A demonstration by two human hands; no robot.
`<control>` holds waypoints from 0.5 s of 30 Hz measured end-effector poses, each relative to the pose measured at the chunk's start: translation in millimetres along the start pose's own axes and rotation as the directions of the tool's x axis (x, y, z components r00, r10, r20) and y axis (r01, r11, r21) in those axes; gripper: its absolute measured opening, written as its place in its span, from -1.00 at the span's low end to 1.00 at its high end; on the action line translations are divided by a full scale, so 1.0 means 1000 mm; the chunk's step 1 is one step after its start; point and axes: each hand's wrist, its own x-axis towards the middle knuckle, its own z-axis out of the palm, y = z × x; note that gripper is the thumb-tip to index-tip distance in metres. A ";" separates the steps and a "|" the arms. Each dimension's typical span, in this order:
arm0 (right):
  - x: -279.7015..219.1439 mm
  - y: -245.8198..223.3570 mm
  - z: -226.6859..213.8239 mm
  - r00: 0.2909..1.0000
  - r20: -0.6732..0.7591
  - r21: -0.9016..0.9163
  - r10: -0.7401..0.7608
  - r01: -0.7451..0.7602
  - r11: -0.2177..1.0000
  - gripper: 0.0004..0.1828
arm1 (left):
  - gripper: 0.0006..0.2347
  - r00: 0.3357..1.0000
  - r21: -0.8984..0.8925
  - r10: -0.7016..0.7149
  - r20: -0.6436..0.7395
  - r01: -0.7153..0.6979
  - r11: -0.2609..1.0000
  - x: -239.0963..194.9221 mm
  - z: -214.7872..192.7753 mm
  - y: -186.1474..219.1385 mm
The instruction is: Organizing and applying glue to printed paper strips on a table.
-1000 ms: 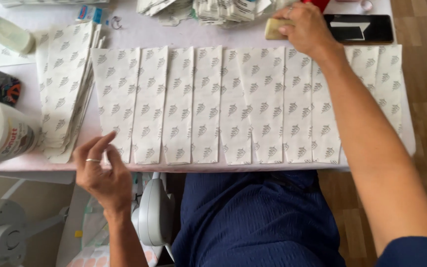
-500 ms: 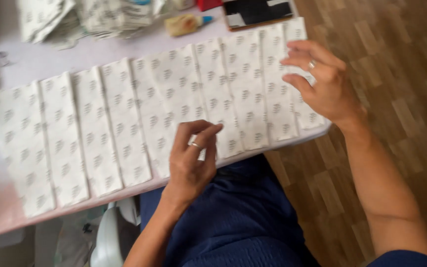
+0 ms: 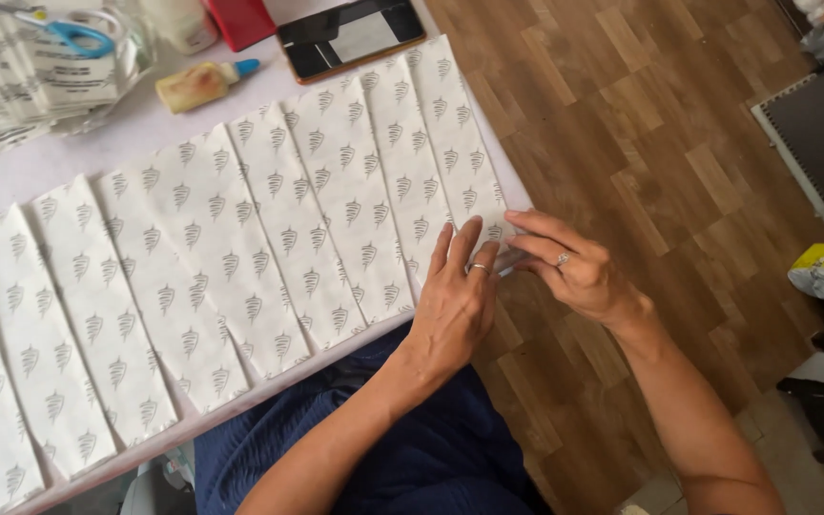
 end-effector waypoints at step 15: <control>-0.010 0.018 0.004 0.996 -0.084 0.099 -0.036 0.044 0.994 -0.93 | -0.90 0.998 -0.019 -0.063 0.014 0.063 0.998 -0.016 0.021 -0.014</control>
